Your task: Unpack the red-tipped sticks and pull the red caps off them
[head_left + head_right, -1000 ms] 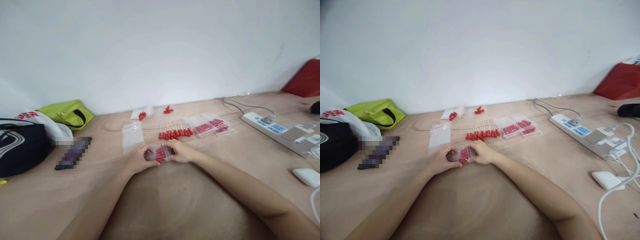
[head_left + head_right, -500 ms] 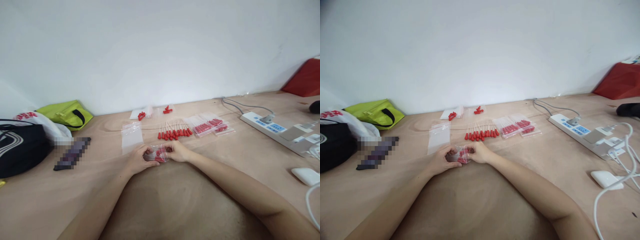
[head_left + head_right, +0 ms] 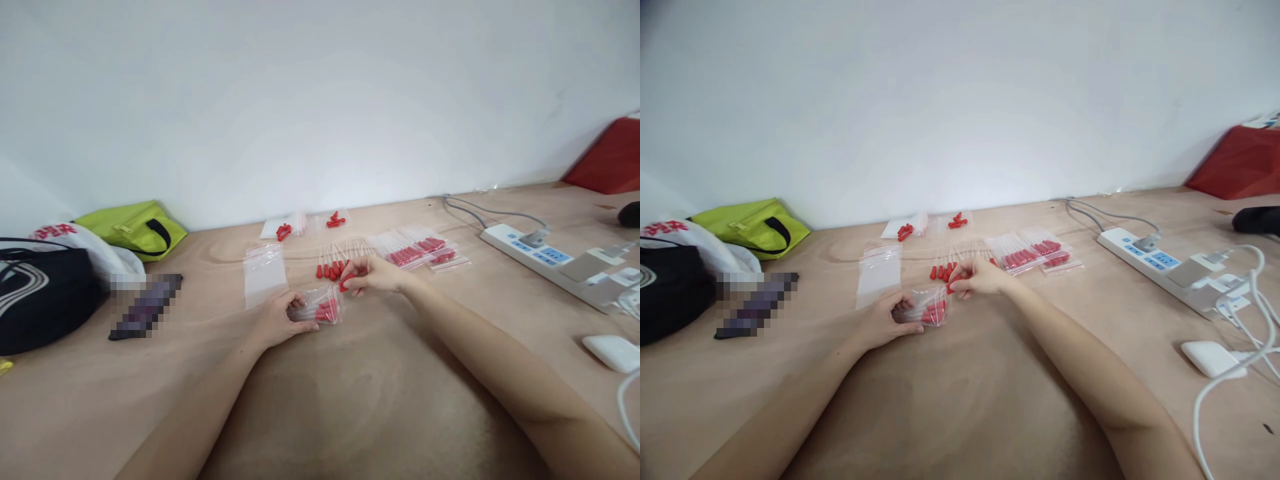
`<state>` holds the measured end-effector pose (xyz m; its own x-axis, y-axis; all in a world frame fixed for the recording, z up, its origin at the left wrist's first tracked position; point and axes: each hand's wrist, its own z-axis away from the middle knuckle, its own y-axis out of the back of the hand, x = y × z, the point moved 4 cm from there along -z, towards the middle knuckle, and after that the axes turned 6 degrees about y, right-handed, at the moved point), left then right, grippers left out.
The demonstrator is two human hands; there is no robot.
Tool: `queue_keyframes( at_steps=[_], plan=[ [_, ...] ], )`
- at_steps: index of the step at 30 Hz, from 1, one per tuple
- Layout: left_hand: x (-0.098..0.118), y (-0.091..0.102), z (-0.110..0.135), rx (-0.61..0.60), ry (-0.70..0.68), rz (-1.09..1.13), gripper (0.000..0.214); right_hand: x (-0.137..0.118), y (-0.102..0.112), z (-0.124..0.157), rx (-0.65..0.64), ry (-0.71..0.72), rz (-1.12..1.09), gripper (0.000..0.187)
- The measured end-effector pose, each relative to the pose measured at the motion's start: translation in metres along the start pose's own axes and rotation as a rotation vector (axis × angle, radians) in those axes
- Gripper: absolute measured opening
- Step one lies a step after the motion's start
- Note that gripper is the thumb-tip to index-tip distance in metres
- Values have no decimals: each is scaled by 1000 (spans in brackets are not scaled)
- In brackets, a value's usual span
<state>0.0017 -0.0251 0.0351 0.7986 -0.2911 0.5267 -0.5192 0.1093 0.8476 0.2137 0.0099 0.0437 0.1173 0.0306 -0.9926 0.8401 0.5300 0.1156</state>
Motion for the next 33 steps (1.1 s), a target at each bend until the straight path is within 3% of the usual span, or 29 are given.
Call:
queue_keyframes(
  at_steps=[4,7,12,14,16,19,22,27,33],
  plan=[
    [-2,0,0,-7,-24,14,47,-18,43,10,127,49,6,27],
    [-5,3,-3,37,-13,44,35,-30,56,17,254,136,23,30],
    [-1,13,-9,213,81,230,36,-52,38,20,358,374,206,33],
    [5,11,-13,148,185,401,35,-60,25,21,434,556,338,28],
    [14,5,-17,5,321,671,36,-62,9,24,483,748,509,21],
    [30,-3,-22,-149,502,1080,33,-52,-23,23,412,940,782,18],
    [35,-5,-29,-164,585,1248,18,-35,-48,21,294,1011,1025,23],
    [24,-6,-37,-185,691,1158,3,-21,-62,18,154,1021,1177,27],
    [25,-5,-37,-254,637,1067,6,-14,-63,14,112,1016,1124,29]
  ],
)
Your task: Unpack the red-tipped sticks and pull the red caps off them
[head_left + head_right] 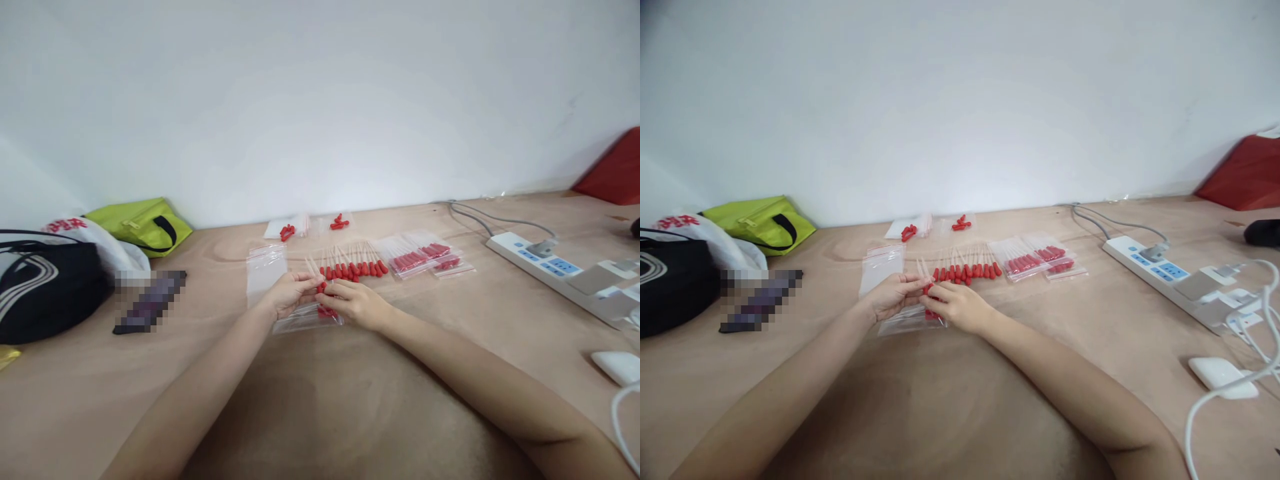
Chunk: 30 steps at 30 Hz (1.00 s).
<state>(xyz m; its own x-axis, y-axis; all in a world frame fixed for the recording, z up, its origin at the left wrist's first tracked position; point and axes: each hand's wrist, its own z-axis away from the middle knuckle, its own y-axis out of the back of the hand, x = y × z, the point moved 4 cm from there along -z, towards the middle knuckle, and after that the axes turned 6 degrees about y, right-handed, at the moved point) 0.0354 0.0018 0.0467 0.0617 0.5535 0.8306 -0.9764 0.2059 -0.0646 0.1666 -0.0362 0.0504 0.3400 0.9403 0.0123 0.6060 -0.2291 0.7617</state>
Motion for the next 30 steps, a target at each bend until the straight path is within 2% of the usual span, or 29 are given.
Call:
queue_keyframes(
  at_steps=[3,7,10,12,15,22,26,30],
  plan=[
    [8,10,-8,54,-44,-31,8,6,4,5,96,-110,-58,26],
    [27,41,-34,236,-83,-144,13,25,12,17,195,-413,-146,15],
    [37,56,-56,261,-37,-194,16,38,14,27,206,-599,-234,13],
    [39,59,-67,243,-7,-235,19,43,12,30,200,-674,-293,13],
    [38,54,-76,192,21,-289,22,43,6,33,151,-702,-357,12],
    [29,40,-79,126,-6,-370,25,35,-1,37,46,-652,-370,10],
    [26,39,-81,181,-52,-420,26,33,-4,35,1,-635,-348,10],
    [25,45,-80,301,-79,-497,31,32,-6,33,-20,-635,-355,9]
  ],
)
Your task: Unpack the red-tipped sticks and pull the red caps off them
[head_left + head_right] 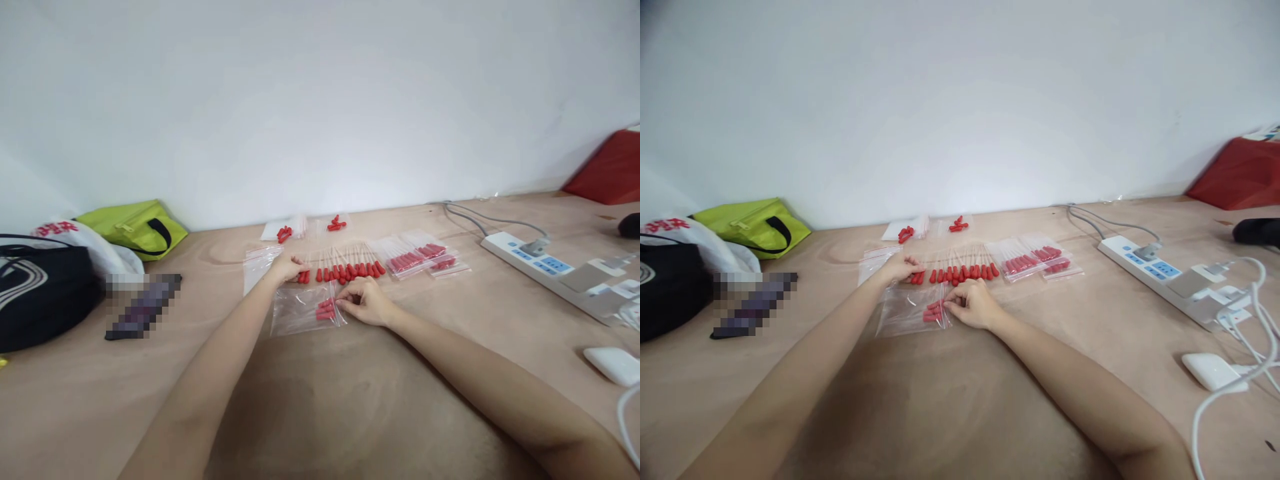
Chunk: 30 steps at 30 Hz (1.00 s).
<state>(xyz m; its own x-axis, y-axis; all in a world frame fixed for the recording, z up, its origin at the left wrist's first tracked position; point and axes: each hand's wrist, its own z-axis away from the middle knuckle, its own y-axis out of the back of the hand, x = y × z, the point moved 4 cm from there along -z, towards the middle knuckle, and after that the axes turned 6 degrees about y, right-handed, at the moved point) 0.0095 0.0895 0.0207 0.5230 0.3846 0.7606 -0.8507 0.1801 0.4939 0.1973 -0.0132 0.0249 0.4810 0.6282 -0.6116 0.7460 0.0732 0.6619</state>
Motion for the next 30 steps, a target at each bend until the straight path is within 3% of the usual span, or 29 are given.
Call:
queue_keyframes(
  at_steps=[8,12,19,22,24,27,30],
  plan=[
    [-1,-5,8,114,-34,-114,30,-1,-4,-1,-29,15,25,7],
    [-2,1,11,210,-82,-230,28,0,-5,-1,-30,25,36,6],
    [2,10,25,258,-146,-379,26,1,-6,0,-46,35,54,5],
    [6,13,48,382,-277,-447,17,0,-6,0,-37,40,52,6],
    [7,10,71,460,-528,-540,19,0,-6,0,-37,43,44,8],
    [-6,-4,100,326,-779,-596,27,0,-8,-1,-43,53,48,12],
    [-27,-15,114,163,-808,-618,39,0,-9,-2,-46,83,90,15]
  ],
)
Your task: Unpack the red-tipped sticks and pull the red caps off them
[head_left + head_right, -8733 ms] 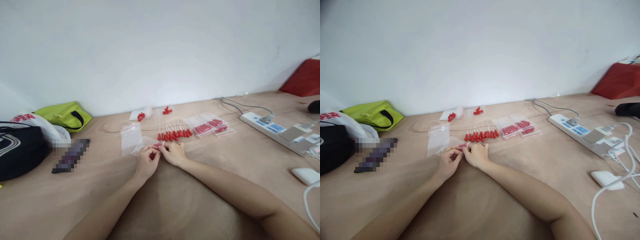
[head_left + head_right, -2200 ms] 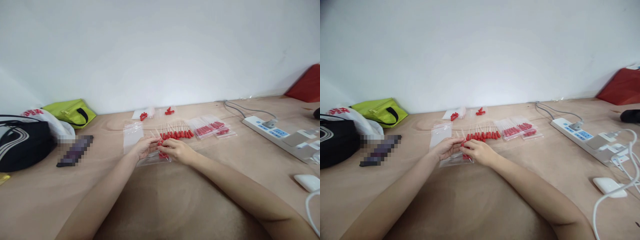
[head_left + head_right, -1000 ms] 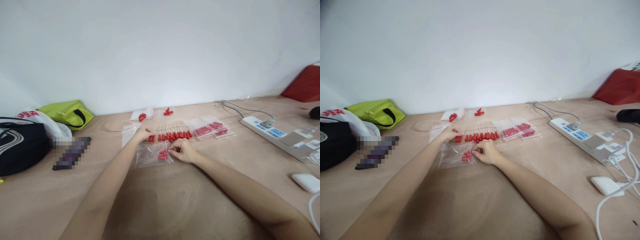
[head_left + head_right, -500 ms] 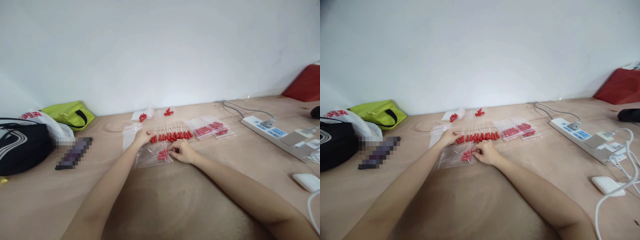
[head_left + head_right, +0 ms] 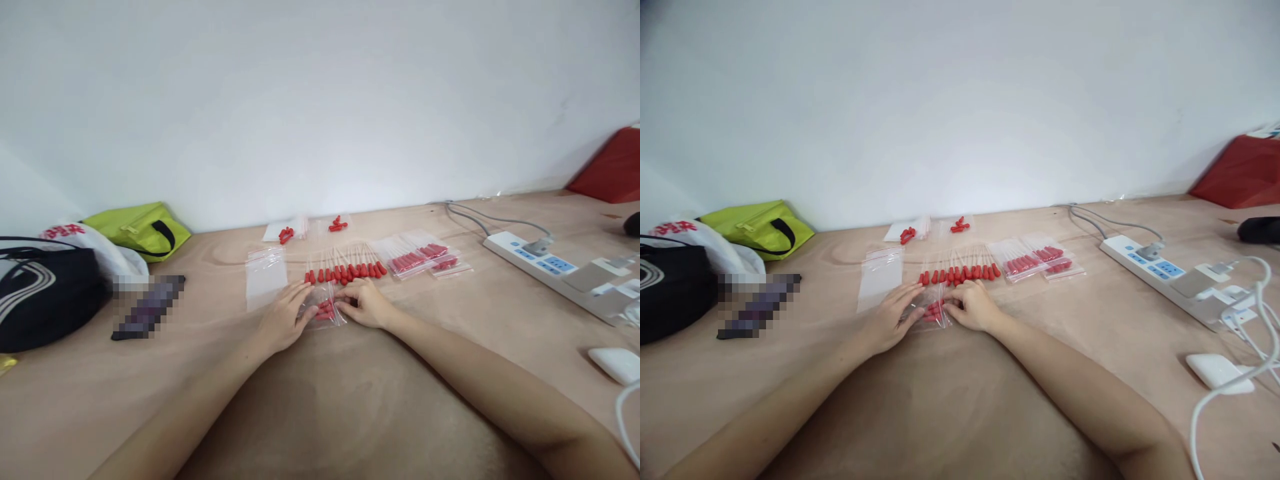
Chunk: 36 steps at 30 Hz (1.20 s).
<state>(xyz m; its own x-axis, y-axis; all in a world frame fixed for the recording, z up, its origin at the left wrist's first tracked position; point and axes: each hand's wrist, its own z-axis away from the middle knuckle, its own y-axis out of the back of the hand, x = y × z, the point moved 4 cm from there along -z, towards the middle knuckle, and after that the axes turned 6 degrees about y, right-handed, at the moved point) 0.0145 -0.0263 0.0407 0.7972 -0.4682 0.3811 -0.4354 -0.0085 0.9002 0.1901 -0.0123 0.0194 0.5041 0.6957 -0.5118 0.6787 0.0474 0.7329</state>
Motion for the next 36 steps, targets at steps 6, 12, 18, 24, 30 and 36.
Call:
queue_keyframes(
  at_steps=[6,12,18,24,30,36],
  plan=[
    [-6,-13,13,-99,11,-27,43,-13,0,0,-22,142,92,21],
    [-3,-13,14,-129,-19,-116,47,-23,1,1,-197,158,67,26],
    [-3,-14,16,-153,7,-289,53,-15,-2,-2,-255,98,22,39],
    [-3,-14,16,-198,15,-298,56,-20,-5,-6,-176,124,-99,23],
    [-3,-14,14,-252,43,-282,59,-19,-1,-5,-169,45,-30,14],
    [-3,-15,14,-298,66,-303,60,-21,-3,-5,-191,-23,-55,21]
  ],
)
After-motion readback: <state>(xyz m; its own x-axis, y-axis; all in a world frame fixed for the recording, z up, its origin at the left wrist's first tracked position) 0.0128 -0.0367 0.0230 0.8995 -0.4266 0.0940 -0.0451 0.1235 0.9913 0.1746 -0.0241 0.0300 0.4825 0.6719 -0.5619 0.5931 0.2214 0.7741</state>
